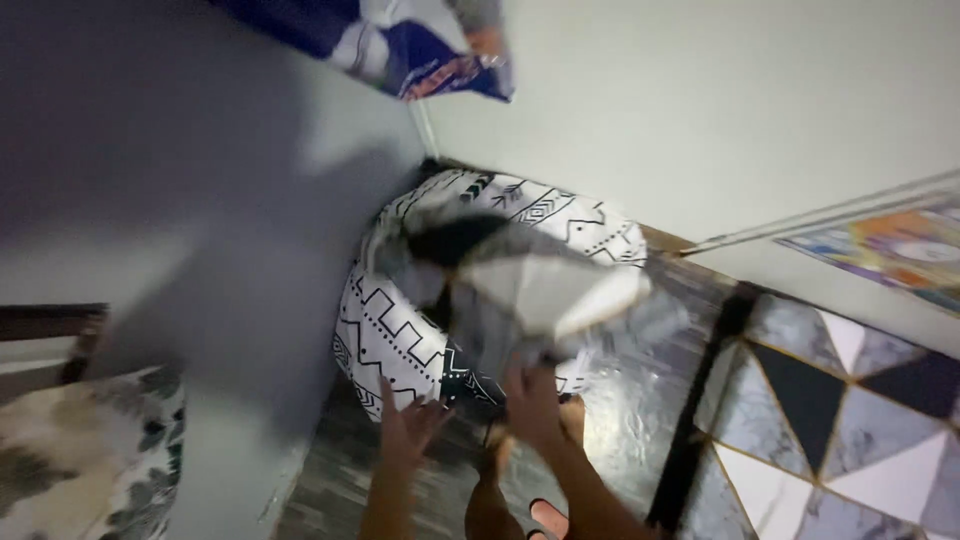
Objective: Folding blankets and pillows on the floor, and then mixing liquids into a small bottle at a desk.
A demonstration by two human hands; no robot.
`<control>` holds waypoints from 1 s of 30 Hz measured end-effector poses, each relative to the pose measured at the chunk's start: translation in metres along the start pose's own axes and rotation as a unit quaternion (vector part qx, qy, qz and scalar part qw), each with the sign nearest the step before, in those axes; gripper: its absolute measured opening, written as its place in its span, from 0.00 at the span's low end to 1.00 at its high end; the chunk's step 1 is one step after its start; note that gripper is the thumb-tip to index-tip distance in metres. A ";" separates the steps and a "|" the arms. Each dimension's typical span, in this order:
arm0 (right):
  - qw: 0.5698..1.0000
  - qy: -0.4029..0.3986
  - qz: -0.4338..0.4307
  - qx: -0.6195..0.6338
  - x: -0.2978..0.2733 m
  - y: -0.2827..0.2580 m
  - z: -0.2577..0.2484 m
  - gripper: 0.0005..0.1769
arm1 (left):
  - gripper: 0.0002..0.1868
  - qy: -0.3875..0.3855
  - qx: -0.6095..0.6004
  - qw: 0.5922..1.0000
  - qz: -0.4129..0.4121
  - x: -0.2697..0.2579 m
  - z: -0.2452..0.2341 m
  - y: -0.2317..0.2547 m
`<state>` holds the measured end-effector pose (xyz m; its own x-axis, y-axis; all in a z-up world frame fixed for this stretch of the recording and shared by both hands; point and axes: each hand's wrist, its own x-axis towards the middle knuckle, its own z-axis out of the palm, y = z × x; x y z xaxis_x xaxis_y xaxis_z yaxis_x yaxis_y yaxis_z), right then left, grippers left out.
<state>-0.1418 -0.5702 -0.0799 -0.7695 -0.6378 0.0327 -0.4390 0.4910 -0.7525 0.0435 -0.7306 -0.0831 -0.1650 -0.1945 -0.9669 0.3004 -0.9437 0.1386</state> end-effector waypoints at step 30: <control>0.877 0.167 0.415 0.175 -0.241 0.052 -0.484 0.26 | 0.36 -0.060 0.599 0.772 0.204 -0.079 0.096 -0.082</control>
<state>-0.2036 -0.1033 0.1918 -0.8748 0.0906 -0.4759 0.4615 0.4543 -0.7620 -0.0585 -0.6640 0.0022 -0.3936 -0.4960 -0.7740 -0.7226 -0.3536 0.5940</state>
